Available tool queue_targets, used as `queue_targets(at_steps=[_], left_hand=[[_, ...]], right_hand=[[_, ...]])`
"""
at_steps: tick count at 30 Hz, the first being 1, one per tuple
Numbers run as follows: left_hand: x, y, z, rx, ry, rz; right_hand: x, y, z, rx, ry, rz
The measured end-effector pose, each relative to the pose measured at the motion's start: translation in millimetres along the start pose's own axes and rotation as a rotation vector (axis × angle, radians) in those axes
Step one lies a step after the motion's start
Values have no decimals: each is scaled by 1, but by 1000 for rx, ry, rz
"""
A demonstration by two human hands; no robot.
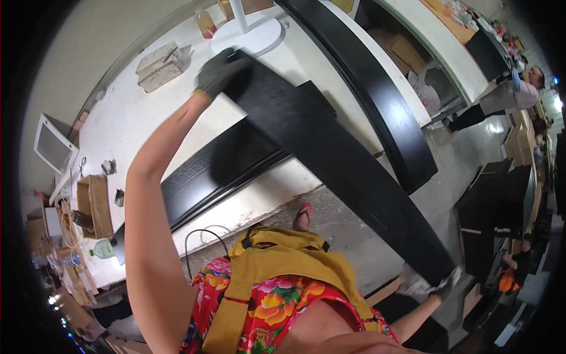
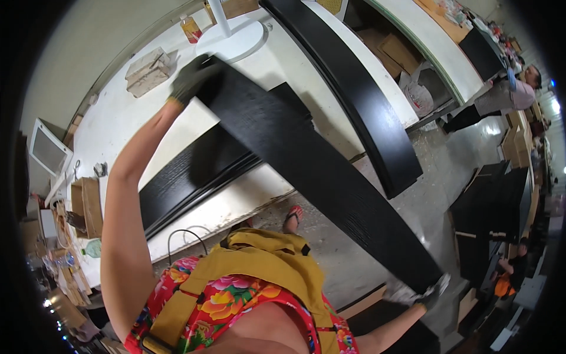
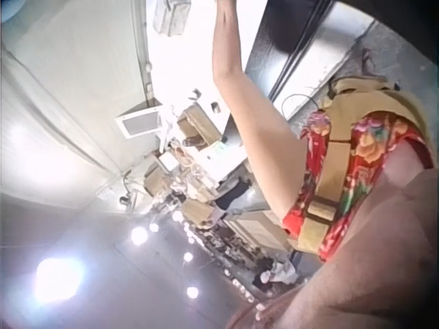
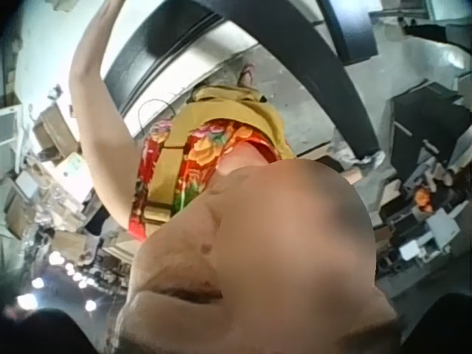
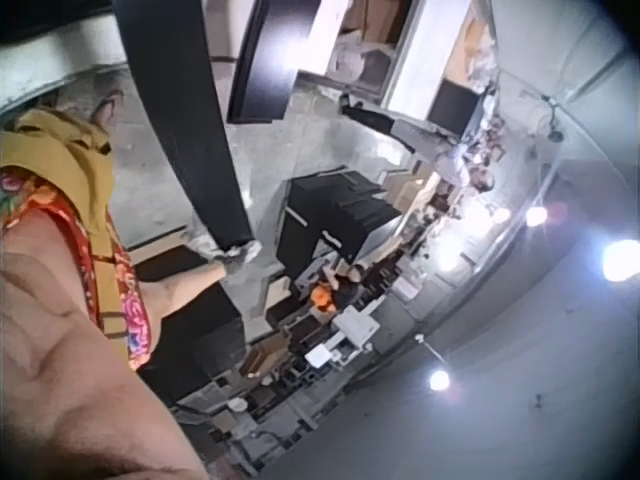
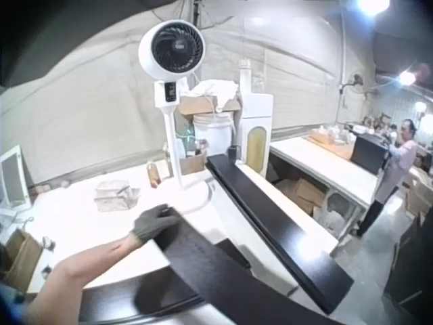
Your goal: Cleaning and wiping down black wooden slats or furniture components using a cloth and liquid cleaner.
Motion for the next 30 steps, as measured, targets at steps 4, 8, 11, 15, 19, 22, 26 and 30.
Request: queue_targets(at_steps=[4, 8, 11, 15, 19, 22, 26, 30], left_hand=[[-142, -79, 89, -296, -107, -98], [-269, -115, 139, -223, -191, -257], [-327, -109, 150, -213, -325, -332], [-377, -46, 157, -593, -445, -296], [-386, 4, 162, -747, -361, -424], [-389, 17, 163, -795, -310, -405], [-394, 34, 161, -808, -248, -351], [-389, 48, 166, -670, -237, -394]], right_hand=[[73, 16, 63, 51, 105, 98], [135, 30, 133, -105, 98, 200], [130, 47, 129, -174, 135, 280], [77, 64, 70, -190, 118, 294], [1, 66, -12, -153, 56, 217], [-69, 61, -78, -86, 28, 102], [-146, 41, -112, 157, 33, -64], [-257, 74, -143, -98, -449, -408]])
Point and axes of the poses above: each hand's wrist, its own y-axis away from the middle knuckle, its own x-axis out of the back of the hand, z = x × y, the point moved 9 cm from there along -y, towards the middle knuckle, and after that the axes turned 14 degrees about y, right-handed, at the moved point
